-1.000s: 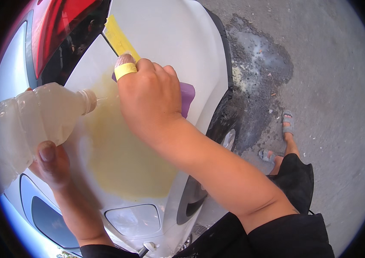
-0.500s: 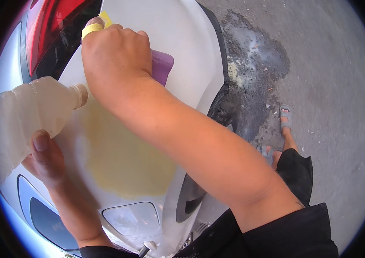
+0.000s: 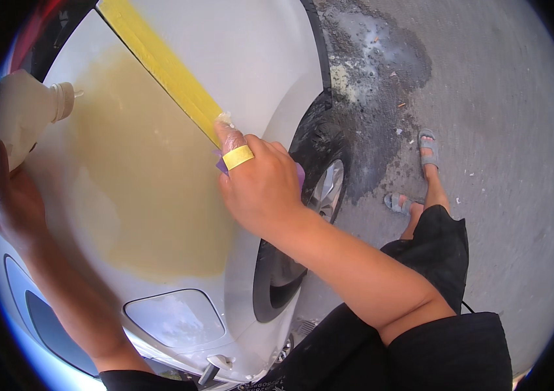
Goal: The person pours liquid from a plastic bottle onto the rear quarter panel of a white car and rubs the area with a purple sponge. The person briefly walks away to rinse the sponge in a bucket, then returns to continue rubbing the same panel.
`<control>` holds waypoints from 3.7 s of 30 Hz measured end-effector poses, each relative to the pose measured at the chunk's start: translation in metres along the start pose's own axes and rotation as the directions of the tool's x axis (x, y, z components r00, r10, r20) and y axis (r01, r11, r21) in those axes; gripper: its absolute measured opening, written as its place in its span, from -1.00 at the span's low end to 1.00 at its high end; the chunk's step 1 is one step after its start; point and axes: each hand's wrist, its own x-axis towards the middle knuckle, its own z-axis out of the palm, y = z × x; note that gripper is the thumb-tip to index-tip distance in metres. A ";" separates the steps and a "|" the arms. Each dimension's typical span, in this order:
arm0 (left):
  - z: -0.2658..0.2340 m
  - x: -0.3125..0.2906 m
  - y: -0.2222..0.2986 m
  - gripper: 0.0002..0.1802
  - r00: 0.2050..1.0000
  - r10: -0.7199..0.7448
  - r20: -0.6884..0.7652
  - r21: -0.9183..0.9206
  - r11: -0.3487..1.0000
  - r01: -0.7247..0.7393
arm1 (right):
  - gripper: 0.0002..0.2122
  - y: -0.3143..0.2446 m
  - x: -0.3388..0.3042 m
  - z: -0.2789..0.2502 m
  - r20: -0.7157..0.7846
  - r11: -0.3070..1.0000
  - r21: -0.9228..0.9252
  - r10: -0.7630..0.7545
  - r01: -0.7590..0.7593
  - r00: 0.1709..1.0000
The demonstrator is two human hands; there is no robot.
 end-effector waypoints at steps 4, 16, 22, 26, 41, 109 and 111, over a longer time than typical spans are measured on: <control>-0.003 0.014 -0.011 -0.48 0.999 0.041 0.031 -0.010 0.999 -0.040 | -0.36 0.021 -0.025 0.000 -0.012 0.998 0.047 -0.030 0.030 0.999; 0.034 -0.020 0.069 -0.01 0.877 0.205 0.434 -0.265 0.960 -0.093 | -0.60 0.027 -0.056 -0.095 0.381 0.796 0.310 0.397 -0.520 0.835; 0.048 -0.061 0.113 -0.47 0.446 0.477 0.758 -0.103 0.762 -0.640 | -0.41 0.000 -0.065 -0.121 0.737 0.353 0.489 0.321 -0.798 0.594; 0.048 -0.103 0.148 -0.57 0.275 0.377 0.885 -0.100 0.729 -0.677 | -0.24 -0.025 -0.062 -0.145 0.857 0.170 0.459 0.174 -0.872 0.485; 0.115 -0.048 0.115 -0.08 0.541 -0.194 0.818 0.574 0.341 -0.745 | -0.10 -0.010 -0.012 -0.185 0.891 0.227 0.426 0.064 -0.876 0.450; 0.161 -0.215 0.138 -0.06 0.824 -0.256 0.505 0.814 0.459 -0.357 | -0.13 0.046 -0.117 -0.179 0.855 0.369 0.402 0.177 -0.838 0.488; 0.167 -0.217 0.140 -0.05 0.834 -0.267 0.483 0.827 0.453 -0.334 | -0.13 0.051 -0.114 -0.181 0.881 0.355 0.359 0.176 -0.863 0.439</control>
